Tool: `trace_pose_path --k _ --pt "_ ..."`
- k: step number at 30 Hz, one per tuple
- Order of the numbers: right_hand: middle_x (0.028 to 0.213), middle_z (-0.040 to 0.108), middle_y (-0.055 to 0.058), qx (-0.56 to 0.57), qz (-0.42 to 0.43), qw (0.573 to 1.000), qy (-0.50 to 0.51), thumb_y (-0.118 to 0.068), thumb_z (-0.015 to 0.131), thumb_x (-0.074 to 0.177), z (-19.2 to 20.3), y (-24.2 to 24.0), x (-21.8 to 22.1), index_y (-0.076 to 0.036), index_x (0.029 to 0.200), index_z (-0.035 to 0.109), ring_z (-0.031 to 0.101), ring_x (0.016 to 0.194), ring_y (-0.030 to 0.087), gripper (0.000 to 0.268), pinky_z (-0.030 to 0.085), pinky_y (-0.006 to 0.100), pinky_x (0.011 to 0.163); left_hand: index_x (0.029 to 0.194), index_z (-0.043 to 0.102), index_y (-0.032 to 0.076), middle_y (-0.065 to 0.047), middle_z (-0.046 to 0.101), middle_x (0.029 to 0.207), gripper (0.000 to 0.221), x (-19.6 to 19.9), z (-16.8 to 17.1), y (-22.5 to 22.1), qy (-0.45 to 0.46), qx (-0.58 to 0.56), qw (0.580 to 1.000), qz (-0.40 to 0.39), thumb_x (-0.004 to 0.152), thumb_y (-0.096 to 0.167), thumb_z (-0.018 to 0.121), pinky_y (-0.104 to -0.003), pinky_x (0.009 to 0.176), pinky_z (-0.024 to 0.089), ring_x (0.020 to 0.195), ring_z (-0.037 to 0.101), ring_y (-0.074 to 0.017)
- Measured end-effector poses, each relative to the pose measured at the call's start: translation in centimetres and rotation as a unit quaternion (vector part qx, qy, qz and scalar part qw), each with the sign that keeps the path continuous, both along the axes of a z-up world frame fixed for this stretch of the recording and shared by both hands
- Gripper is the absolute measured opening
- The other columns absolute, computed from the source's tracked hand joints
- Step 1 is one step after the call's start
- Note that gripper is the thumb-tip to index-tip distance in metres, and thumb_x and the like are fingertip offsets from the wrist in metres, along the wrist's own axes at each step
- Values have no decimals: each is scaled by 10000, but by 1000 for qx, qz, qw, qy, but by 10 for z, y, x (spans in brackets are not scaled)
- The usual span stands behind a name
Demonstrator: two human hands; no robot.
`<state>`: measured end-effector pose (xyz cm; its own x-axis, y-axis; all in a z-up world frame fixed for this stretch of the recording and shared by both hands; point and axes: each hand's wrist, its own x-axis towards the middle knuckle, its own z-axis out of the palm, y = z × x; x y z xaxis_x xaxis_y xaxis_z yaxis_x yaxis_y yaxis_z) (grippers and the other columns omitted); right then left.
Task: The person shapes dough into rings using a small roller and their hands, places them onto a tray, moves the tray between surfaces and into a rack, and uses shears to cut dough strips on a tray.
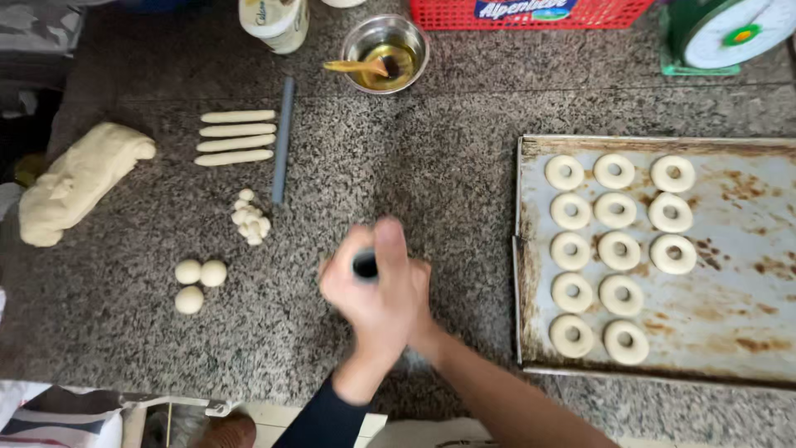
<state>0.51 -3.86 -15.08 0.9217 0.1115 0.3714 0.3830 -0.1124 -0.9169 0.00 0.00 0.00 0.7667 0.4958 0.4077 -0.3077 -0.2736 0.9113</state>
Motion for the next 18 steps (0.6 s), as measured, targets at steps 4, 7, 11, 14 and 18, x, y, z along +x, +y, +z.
trace_pose_path --k 4,7,11,14,18 --pt "963 762 58 52 51 993 91 -152 713 900 -50 -8 1 -26 1030 725 729 899 167 181 600 335 746 706 520 69 58 453 567 434 5 14 -8 21 -13 998 53 1023 299 707 -243 491 274 505 414 -52" --pt "1056 719 37 116 74 980 142 -146 696 928 -46 -17 -2 -45 1138 676 677 982 157 234 568 332 820 888 520 -22 -52 495 769 367 -6 42 -4 -70 59 996 -18 990 263 728 -304 634 404 704 495 -148" --pt "804 721 64 136 -65 971 187 -192 664 906 4 -33 35 -50 914 679 731 705 186 142 615 376 640 1096 559 -120 -198 599 981 407 -19 40 36 -89 215 972 -28 896 175 756 -419 839 483 943 594 -299" --pt "630 582 74 172 -104 949 243 -378 615 1051 39 -66 80 -82 773 533 593 521 186 414 510 376 519 1083 698 32 -95 718 971 213 -17 -18 67 150 113 974 -128 931 178 734 -348 821 553 888 705 -183" --pt "678 573 77 29 -123 973 195 -356 588 1045 17 -92 83 -50 1075 538 568 542 253 311 480 440 499 968 772 59 -107 732 1025 121 -28 -113 79 211 287 903 -240 896 136 714 -435 901 538 987 689 -278"
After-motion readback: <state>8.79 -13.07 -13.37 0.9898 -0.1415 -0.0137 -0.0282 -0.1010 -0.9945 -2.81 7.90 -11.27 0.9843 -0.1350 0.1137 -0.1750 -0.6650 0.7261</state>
